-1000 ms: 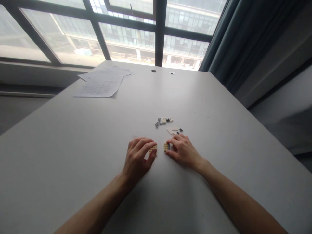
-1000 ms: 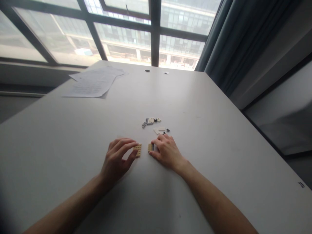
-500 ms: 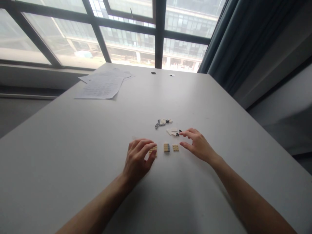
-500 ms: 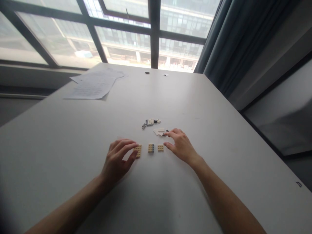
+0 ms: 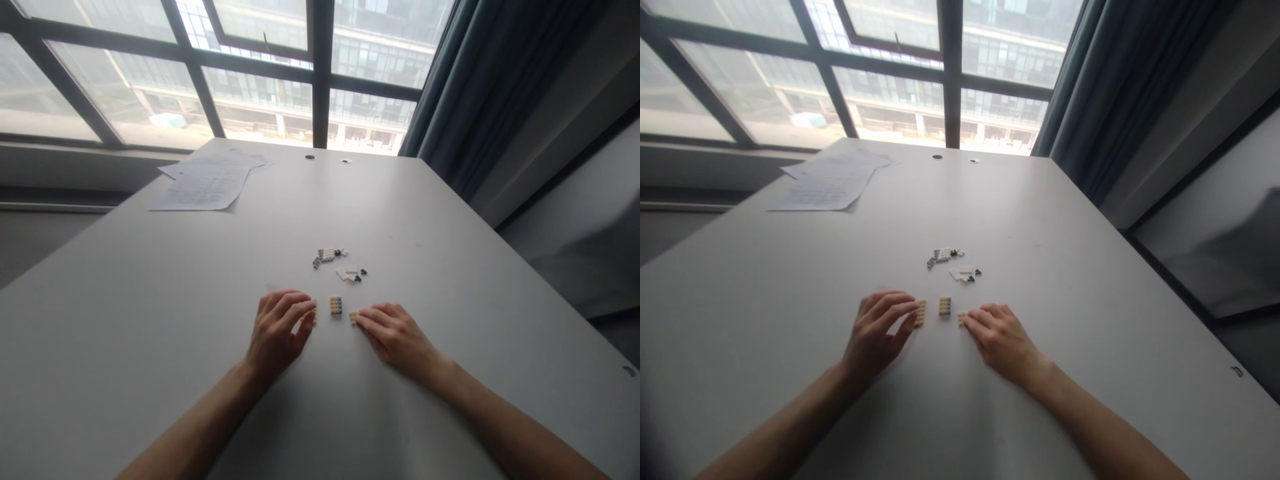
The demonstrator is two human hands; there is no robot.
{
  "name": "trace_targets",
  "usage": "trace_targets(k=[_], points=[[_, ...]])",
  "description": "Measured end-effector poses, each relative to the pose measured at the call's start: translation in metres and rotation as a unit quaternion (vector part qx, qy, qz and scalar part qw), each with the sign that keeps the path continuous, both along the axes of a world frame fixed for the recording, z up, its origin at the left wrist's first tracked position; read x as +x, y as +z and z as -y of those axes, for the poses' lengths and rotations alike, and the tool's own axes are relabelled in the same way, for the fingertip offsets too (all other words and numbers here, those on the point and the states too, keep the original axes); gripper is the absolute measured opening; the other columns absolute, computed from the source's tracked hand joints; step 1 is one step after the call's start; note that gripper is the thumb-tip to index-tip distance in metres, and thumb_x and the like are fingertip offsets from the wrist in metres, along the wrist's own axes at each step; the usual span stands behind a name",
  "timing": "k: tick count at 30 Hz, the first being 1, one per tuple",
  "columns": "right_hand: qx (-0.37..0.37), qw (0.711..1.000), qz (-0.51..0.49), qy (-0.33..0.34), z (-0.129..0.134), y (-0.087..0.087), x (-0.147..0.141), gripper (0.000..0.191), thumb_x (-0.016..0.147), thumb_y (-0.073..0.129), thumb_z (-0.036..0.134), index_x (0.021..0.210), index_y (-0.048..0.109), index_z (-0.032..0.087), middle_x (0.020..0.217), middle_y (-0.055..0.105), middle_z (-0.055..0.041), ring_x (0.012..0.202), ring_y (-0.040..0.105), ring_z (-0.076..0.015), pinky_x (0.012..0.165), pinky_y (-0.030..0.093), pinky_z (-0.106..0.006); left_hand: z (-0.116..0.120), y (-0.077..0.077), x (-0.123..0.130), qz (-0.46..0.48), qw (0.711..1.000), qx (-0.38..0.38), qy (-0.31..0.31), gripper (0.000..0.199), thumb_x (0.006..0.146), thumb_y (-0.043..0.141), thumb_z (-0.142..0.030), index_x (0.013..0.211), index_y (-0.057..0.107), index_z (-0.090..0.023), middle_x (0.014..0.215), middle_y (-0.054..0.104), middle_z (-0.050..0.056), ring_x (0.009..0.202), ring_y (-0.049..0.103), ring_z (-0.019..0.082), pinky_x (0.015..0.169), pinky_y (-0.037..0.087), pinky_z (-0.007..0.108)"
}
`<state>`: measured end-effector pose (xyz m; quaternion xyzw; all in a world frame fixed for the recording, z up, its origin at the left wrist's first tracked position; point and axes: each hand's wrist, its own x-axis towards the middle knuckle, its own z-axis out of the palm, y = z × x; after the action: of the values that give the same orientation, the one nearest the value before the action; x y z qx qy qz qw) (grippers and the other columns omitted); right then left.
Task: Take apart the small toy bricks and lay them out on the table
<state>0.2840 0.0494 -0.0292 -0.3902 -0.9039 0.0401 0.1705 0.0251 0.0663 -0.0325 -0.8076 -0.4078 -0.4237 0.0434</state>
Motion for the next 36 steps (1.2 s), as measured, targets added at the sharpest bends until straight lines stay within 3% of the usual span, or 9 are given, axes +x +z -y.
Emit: trace_targets(k=[2, 6, 8, 16, 30, 36], points=[[0.006, 1.0, 0.001, 0.013, 0.011, 0.0, -0.007, 0.034, 0.09, 0.05, 0.014, 0.123, 0.058, 0.019, 0.117, 0.065, -0.0092, 0.105, 0.055, -0.0234, 0.091, 0.043, -0.04, 0.002, 0.001, 0.0, -0.02, 0.999, 0.009, -0.031, 0.015, 0.081, 0.058, -0.013, 0.092, 0.062, -0.022, 0.092, 0.068, 0.003, 0.091, 0.06, 0.018, 0.084, 0.043, 0.036], [0.012, 1.0, -0.009, 0.021, 0.02, -0.001, -0.026, 0.031, 0.091, 0.049, 0.015, 0.12, 0.058, 0.018, 0.114, 0.066, -0.0105, 0.103, 0.055, -0.0234, 0.09, 0.042, -0.04, 0.01, 0.005, 0.001, -0.127, 0.978, -0.004, -0.166, 0.025, 0.08, 0.054, -0.012, 0.103, 0.061, -0.021, 0.092, 0.068, 0.004, 0.086, 0.059, 0.018, 0.079, 0.044, 0.035], [0.01, 1.0, -0.012, 0.011, 0.018, -0.001, -0.033, 0.029, 0.092, 0.047, 0.017, 0.119, 0.058, 0.018, 0.113, 0.066, -0.0109, 0.102, 0.055, -0.0236, 0.09, 0.042, -0.04, 0.014, 0.007, 0.004, -0.165, 0.968, -0.012, -0.191, 0.028, 0.08, 0.055, -0.015, 0.106, 0.06, -0.019, 0.093, 0.068, 0.006, 0.085, 0.058, 0.019, 0.078, 0.043, 0.036], [-0.028, 0.999, -0.039, -0.005, 0.017, -0.001, -0.035, 0.029, 0.091, 0.048, 0.017, 0.119, 0.055, 0.017, 0.114, 0.064, -0.0106, 0.102, 0.054, -0.0233, 0.09, 0.039, -0.041, 0.014, 0.008, 0.009, -0.199, 0.964, -0.047, -0.172, 0.032, 0.081, 0.055, -0.019, 0.112, 0.059, -0.018, 0.092, 0.067, 0.007, 0.086, 0.056, 0.02, 0.079, 0.044, 0.037], [-0.031, 0.998, -0.05, -0.012, 0.017, -0.004, -0.034, 0.029, 0.091, 0.048, 0.018, 0.119, 0.056, 0.018, 0.121, 0.062, -0.0082, 0.106, 0.051, -0.0245, 0.093, 0.037, -0.041, 0.012, 0.002, 0.007, -0.199, 0.962, -0.066, -0.177, 0.03, 0.083, 0.054, -0.019, 0.113, 0.06, -0.018, 0.101, 0.067, 0.007, 0.094, 0.056, 0.022, 0.085, 0.042, 0.039], [-0.045, 0.996, -0.071, -0.017, 0.017, -0.003, -0.033, 0.032, 0.089, 0.051, 0.018, 0.121, 0.054, 0.019, 0.118, 0.062, -0.0094, 0.104, 0.052, -0.0243, 0.091, 0.039, -0.041, 0.012, 0.004, 0.006, -0.185, 0.967, -0.041, -0.168, 0.031, 0.084, 0.056, -0.022, 0.114, 0.06, -0.019, 0.104, 0.067, 0.008, 0.093, 0.058, 0.022, 0.083, 0.043, 0.038]])
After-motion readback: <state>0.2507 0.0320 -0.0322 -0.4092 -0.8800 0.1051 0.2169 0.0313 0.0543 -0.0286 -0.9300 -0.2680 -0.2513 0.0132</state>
